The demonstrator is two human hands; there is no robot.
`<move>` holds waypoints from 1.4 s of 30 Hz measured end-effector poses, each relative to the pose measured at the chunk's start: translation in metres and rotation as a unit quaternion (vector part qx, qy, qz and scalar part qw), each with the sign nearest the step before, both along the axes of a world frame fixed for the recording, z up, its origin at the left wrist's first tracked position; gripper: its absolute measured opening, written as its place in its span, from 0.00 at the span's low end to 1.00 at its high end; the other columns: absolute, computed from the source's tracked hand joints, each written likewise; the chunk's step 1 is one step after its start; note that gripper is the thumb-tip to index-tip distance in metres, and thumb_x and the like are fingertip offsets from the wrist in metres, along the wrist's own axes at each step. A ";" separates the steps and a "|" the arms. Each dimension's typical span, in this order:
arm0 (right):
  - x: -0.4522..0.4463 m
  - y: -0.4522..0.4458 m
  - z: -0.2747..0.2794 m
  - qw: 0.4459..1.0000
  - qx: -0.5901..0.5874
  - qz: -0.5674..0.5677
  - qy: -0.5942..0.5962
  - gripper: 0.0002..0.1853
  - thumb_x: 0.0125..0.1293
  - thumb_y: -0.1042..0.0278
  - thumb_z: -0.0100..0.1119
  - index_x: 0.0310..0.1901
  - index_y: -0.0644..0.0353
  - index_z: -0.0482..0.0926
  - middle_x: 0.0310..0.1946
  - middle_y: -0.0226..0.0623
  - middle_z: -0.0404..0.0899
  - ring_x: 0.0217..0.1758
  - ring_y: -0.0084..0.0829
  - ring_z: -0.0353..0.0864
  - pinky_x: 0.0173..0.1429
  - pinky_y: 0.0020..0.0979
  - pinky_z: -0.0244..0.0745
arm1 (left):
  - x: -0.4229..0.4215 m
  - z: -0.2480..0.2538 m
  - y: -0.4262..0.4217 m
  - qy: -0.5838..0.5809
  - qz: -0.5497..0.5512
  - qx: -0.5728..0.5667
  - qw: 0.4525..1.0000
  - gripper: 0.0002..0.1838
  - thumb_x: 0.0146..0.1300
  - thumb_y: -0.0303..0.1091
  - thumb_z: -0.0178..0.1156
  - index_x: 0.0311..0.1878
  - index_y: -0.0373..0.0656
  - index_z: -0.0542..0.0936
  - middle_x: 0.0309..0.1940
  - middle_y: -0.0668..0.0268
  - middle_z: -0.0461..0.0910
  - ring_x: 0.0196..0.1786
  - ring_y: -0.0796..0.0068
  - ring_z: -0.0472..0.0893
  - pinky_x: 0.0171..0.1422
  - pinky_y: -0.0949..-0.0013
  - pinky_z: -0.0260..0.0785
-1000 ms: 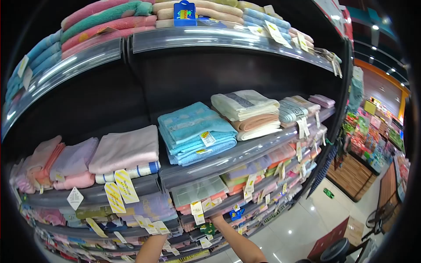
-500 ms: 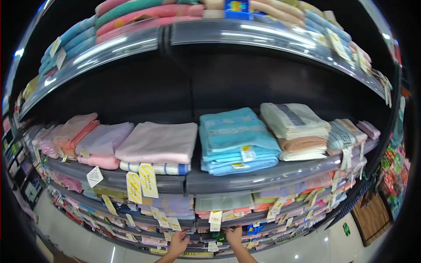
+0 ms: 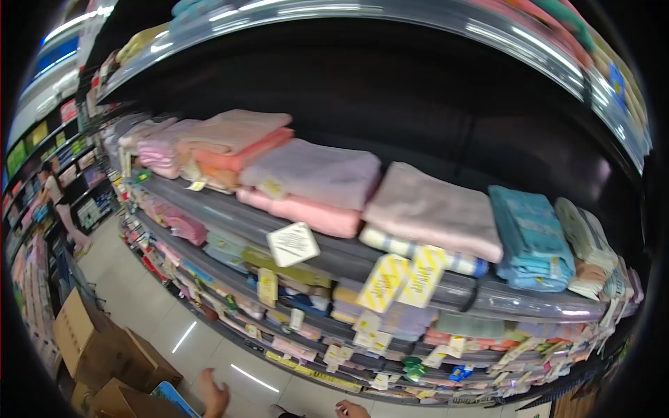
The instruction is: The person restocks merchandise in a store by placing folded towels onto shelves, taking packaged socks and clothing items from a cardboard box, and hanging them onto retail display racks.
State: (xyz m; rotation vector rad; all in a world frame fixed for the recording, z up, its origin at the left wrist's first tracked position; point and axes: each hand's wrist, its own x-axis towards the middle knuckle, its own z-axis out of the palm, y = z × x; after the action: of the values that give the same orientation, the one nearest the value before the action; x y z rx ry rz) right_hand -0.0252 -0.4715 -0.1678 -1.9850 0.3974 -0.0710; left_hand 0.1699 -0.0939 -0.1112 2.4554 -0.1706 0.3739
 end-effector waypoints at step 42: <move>0.403 0.379 -0.038 0.723 -0.050 0.682 0.100 0.14 0.65 0.64 0.59 0.49 0.61 0.78 0.32 0.38 0.83 0.32 0.32 0.82 0.40 0.33 0.77 | -0.066 0.028 0.281 0.275 0.480 0.127 0.823 0.26 0.57 0.27 0.55 0.60 0.41 0.67 0.35 0.52 0.82 0.32 0.49 0.83 0.31 0.52 0.73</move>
State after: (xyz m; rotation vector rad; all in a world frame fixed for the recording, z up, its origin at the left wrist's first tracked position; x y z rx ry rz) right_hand 0.3781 -0.0923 -0.2062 -1.9309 -1.0262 1.0759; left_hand 0.1044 0.1866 -0.0834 2.6107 1.3786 0.0153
